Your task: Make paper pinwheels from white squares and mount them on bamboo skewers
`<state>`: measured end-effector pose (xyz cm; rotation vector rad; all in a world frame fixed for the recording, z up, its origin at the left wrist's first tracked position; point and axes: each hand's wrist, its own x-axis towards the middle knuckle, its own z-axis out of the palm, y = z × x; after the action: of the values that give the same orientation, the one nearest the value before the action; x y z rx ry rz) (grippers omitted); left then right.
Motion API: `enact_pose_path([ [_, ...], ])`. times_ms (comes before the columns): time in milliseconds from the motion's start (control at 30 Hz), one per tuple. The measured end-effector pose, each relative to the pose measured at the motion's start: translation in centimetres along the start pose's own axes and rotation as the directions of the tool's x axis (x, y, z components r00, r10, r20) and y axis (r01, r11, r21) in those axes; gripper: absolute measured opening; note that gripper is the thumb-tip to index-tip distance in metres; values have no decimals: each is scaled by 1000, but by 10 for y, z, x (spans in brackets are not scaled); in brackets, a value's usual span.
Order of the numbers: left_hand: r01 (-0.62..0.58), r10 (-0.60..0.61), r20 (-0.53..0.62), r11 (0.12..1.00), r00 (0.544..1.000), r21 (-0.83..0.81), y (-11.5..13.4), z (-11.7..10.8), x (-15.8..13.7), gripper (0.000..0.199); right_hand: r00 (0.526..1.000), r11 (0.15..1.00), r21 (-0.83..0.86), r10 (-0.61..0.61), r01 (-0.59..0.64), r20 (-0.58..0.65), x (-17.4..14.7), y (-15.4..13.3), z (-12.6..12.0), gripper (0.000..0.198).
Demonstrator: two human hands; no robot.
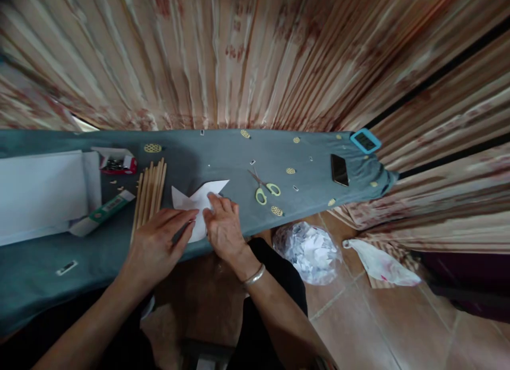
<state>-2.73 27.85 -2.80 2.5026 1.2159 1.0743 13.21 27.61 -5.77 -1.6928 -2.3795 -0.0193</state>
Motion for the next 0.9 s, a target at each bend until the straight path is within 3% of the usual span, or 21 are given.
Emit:
enact_pose_path([
  [267,102,-108,-81,992,991,-69,-9,-10,-3,28,999,1000,-23,-17,18,48,9,-4,-7,28],
  [467,192,-198,-59,978,978,-86,-19,-21,-9,34,995,998,52,12,-18,98,7,-2,-5,27],
  [667,229,-237,-40,963,971,-143,-22,-32,-12,33,995,990,110,89,-92,36,3,-2,3,31],
  [900,290,-297,-3,932,955,-219,-21,-40,-14,29,999,989,149,13,-17,31,4,5,5,33],
])
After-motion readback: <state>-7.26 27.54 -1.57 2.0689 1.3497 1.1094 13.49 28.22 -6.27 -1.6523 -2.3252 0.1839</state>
